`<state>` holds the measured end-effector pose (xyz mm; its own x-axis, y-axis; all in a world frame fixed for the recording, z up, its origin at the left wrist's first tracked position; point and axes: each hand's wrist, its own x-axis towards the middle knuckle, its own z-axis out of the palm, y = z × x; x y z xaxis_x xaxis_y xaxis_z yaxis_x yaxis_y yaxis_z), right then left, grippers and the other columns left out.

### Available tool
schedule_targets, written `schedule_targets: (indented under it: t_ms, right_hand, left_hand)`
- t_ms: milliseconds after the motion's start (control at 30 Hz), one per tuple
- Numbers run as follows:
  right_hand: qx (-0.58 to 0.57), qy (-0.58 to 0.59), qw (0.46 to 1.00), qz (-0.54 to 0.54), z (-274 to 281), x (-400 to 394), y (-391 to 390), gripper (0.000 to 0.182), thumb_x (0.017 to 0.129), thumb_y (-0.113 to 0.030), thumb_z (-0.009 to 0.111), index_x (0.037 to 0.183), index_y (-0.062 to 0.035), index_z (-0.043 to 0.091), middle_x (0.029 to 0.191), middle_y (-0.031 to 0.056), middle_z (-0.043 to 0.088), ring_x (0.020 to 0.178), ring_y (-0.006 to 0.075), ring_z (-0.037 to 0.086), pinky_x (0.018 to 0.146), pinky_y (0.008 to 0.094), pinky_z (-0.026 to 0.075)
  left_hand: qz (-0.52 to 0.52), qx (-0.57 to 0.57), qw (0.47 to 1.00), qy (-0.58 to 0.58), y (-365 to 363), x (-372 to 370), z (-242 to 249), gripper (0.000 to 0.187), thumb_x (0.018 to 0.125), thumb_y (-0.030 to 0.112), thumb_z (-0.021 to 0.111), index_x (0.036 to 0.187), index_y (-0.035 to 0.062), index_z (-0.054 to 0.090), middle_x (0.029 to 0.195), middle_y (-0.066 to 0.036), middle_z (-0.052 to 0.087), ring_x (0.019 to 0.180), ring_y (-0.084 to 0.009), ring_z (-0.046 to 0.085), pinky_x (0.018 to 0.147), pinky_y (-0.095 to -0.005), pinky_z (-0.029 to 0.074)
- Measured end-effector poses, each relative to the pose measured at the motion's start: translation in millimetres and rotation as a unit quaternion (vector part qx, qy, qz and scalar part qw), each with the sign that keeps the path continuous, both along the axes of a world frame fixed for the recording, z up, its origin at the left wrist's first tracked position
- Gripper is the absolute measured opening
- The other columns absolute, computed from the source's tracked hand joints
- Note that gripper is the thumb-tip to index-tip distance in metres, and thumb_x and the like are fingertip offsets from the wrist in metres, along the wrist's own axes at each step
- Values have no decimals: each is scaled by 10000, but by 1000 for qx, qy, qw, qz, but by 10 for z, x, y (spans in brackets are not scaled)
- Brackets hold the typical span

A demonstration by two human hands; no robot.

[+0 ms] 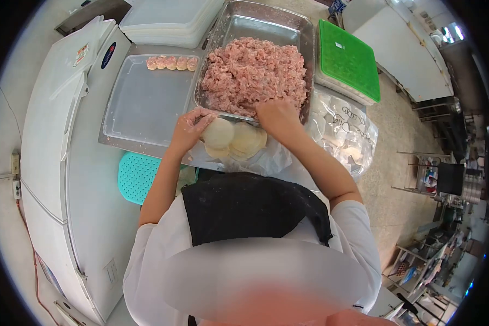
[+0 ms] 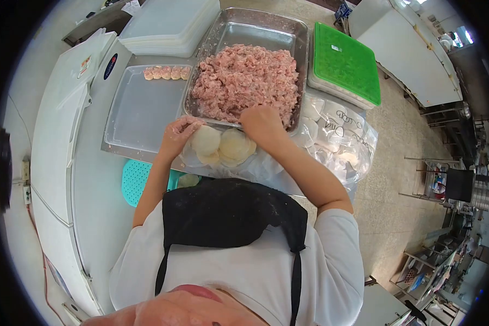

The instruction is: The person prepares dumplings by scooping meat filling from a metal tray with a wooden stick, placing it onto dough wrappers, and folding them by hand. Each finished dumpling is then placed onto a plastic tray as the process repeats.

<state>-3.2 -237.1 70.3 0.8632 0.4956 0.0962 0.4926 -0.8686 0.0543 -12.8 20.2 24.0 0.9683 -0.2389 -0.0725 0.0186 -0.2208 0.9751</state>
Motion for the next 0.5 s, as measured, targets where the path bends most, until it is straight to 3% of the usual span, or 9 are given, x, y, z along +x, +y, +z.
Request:
schedule_targets:
  t_ms: [133, 200, 233, 300, 333, 400, 500]
  right_hand:
    - [19, 13, 1000, 8, 92, -27, 136, 145, 753, -118, 569, 658, -61, 663, 638, 132, 644, 621, 273, 673, 538, 400, 528]
    - [-6, 33, 999, -28, 247, 136, 119, 137, 792, -134, 560, 736, -78, 672, 688, 131, 663, 647, 288, 678, 521, 406, 512]
    - [-24, 31, 999, -30, 232, 189, 192, 136, 790, -127, 555, 730, -80, 668, 683, 133, 658, 654, 289, 681, 521, 414, 516]
    - [-18, 30, 999, -15, -1, 242, 352, 141, 785, -131, 550, 736, -72, 668, 683, 134, 656, 654, 291, 676, 535, 412, 521]
    - [-10, 30, 999, 0, -81, 239, 422, 147, 780, -135, 544, 742, -64, 668, 684, 135, 654, 653, 293, 672, 549, 410, 525]
    - [-2, 62, 998, -22, -145, 146, 497, 153, 793, -149, 545, 752, -63, 665, 705, 138, 658, 671, 303, 670, 573, 421, 524]
    - [52, 121, 990, -54, -162, 126, 500, 197, 838, -202, 541, 780, -60, 664, 748, 154, 662, 706, 327, 661, 626, 442, 516]
  left_hand:
    - [4, 13, 1000, -13, 215, 99, -68, 151, 913, 157, 598, 959, 34, 673, 876, -27, 667, 808, -116, 577, 756, -276, 472]
    - [-32, -114, 976, 182, 201, 44, -15, 150, 909, 125, 598, 1017, 39, 656, 925, -26, 660, 898, -118, 598, 833, -270, 479]
    - [-32, -116, 976, 183, 169, 19, -22, 150, 909, 125, 598, 1017, 39, 656, 925, -26, 660, 898, -118, 598, 833, -270, 479]
    - [-166, -128, 977, 40, 89, 6, -74, 190, 908, 179, 591, 986, 22, 663, 920, -70, 680, 915, -169, 639, 835, -306, 495]
    - [-168, -129, 977, 40, 82, 8, -121, 190, 908, 179, 591, 986, 22, 663, 920, -70, 680, 915, -169, 639, 835, -306, 495]
    - [-251, 31, 964, -77, 77, 20, -192, 220, 918, 185, 572, 1041, 23, 655, 998, -100, 685, 982, -236, 649, 892, -314, 486]
    - [-241, 54, 964, -94, 63, 25, -222, 252, 938, 200, 539, 1093, 34, 648, 1064, -101, 678, 972, -283, 644, 875, -325, 493]
